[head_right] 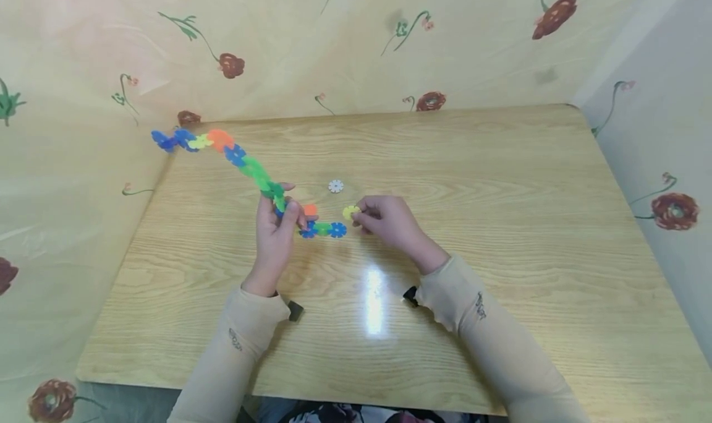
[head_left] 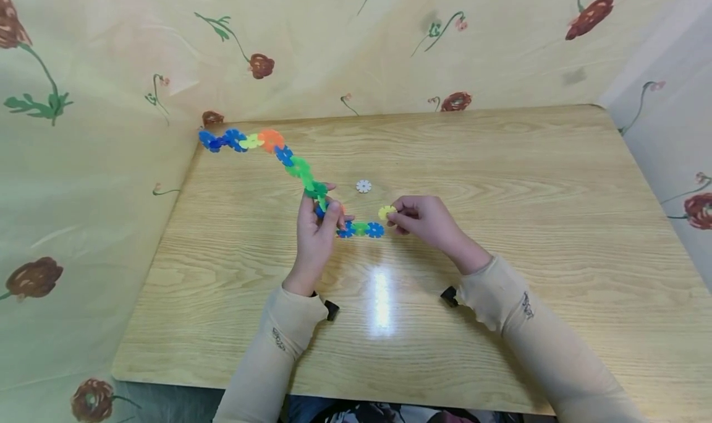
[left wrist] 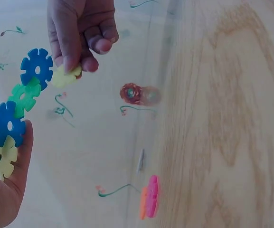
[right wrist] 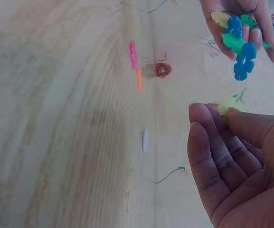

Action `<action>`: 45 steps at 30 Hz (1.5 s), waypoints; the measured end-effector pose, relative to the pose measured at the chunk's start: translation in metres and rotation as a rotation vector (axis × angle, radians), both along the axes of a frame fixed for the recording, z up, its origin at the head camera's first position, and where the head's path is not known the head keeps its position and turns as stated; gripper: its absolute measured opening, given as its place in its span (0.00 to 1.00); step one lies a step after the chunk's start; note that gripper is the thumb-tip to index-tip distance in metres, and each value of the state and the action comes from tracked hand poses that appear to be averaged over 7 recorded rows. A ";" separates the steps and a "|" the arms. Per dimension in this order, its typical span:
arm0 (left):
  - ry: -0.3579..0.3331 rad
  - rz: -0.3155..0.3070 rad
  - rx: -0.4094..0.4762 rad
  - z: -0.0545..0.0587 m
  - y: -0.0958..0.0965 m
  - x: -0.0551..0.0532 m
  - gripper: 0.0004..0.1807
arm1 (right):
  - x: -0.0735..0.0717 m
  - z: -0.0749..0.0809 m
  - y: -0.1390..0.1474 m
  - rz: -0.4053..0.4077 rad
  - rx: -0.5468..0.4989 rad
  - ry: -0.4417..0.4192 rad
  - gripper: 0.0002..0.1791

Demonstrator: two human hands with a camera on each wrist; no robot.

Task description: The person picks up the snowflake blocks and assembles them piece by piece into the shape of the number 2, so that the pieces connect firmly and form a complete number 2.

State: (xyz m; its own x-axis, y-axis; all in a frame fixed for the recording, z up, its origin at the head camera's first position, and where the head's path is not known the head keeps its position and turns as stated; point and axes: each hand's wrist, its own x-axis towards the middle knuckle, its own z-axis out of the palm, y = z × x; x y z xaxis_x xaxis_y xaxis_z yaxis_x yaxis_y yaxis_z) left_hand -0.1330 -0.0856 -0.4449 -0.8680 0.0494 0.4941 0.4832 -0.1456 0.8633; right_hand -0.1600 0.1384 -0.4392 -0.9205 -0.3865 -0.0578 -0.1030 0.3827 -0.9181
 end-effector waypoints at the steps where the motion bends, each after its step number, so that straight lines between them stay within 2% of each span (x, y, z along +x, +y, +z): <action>1: 0.001 0.004 0.003 0.000 0.000 0.000 0.22 | 0.002 0.000 0.001 0.008 -0.006 0.006 0.06; 10: -0.010 0.005 0.054 0.001 0.000 -0.001 0.17 | 0.015 0.001 0.009 0.020 -0.006 0.015 0.06; 22: 0.005 -0.014 0.080 0.002 0.002 -0.003 0.18 | 0.029 0.003 0.014 0.041 -0.061 0.032 0.06; 31: 0.014 -0.019 0.081 0.004 0.004 -0.003 0.24 | 0.031 0.003 0.013 0.059 -0.057 0.080 0.06; 39: 0.019 -0.026 0.076 0.003 0.006 -0.004 0.22 | 0.032 0.004 0.013 0.075 -0.046 0.120 0.05; 45: 0.025 -0.036 0.046 0.001 0.010 -0.003 0.24 | 0.033 0.006 0.012 0.078 0.041 0.200 0.07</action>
State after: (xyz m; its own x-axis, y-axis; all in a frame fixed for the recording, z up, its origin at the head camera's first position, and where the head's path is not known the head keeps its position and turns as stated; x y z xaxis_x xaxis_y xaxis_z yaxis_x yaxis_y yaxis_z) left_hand -0.1364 -0.0755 -0.4435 -0.8537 0.0572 0.5177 0.4978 -0.2027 0.8433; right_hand -0.1275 0.1504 -0.4336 -0.8828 -0.4576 0.1058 -0.3119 0.4028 -0.8605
